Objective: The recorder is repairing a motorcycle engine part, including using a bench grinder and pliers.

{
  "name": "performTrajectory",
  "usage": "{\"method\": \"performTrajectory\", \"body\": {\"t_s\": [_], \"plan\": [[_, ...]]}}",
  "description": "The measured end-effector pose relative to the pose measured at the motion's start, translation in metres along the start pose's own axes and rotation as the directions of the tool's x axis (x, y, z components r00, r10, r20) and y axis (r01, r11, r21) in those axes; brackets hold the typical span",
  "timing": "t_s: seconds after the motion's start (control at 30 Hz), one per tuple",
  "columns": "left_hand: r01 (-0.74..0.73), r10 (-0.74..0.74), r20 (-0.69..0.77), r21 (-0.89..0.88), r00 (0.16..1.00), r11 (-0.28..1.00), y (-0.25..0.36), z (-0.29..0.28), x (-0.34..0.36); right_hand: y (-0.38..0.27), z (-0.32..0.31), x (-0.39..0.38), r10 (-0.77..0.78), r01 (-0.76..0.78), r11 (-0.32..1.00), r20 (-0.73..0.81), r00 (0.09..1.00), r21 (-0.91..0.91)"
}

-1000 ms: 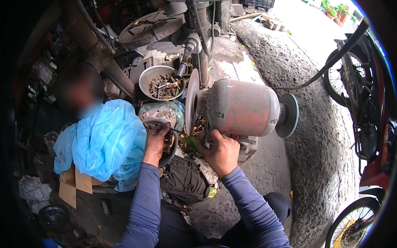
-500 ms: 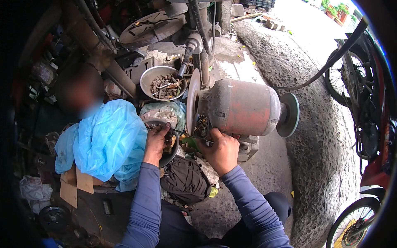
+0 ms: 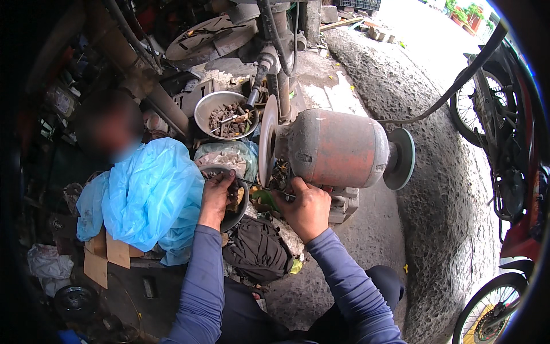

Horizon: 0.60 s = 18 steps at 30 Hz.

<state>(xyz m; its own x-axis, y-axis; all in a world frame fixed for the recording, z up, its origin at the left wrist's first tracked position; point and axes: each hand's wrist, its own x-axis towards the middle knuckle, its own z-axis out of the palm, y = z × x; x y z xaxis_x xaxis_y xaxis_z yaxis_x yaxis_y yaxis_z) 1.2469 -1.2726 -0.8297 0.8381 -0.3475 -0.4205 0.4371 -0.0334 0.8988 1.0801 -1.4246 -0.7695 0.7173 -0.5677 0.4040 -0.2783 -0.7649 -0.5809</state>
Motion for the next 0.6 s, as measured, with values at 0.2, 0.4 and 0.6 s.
{"method": "performTrajectory", "body": {"t_s": [0.2, 0.4, 0.6], "plan": [[0.021, -0.022, 0.037, 0.028, 0.999, 0.999, 0.0005, -0.0029, 0.0018, 0.0000, 0.0015, 0.0013, 0.006, -0.006, 1.000, -0.006, 1.000, 0.007], [0.032, -0.033, 0.038, 0.029, 0.999, 0.999, 0.0028, -0.0042, 0.0013, -0.0008, 0.0033, 0.0018, 0.003, -0.003, 1.000, 0.002, 1.000, 0.016], [0.023, -0.022, -0.012, 0.027, 1.000, 0.999, -0.0005, -0.0064, 0.0039, 0.0004, 0.0036, 0.0024, -0.018, 0.016, 0.998, 0.034, 0.999, 0.057]]}}
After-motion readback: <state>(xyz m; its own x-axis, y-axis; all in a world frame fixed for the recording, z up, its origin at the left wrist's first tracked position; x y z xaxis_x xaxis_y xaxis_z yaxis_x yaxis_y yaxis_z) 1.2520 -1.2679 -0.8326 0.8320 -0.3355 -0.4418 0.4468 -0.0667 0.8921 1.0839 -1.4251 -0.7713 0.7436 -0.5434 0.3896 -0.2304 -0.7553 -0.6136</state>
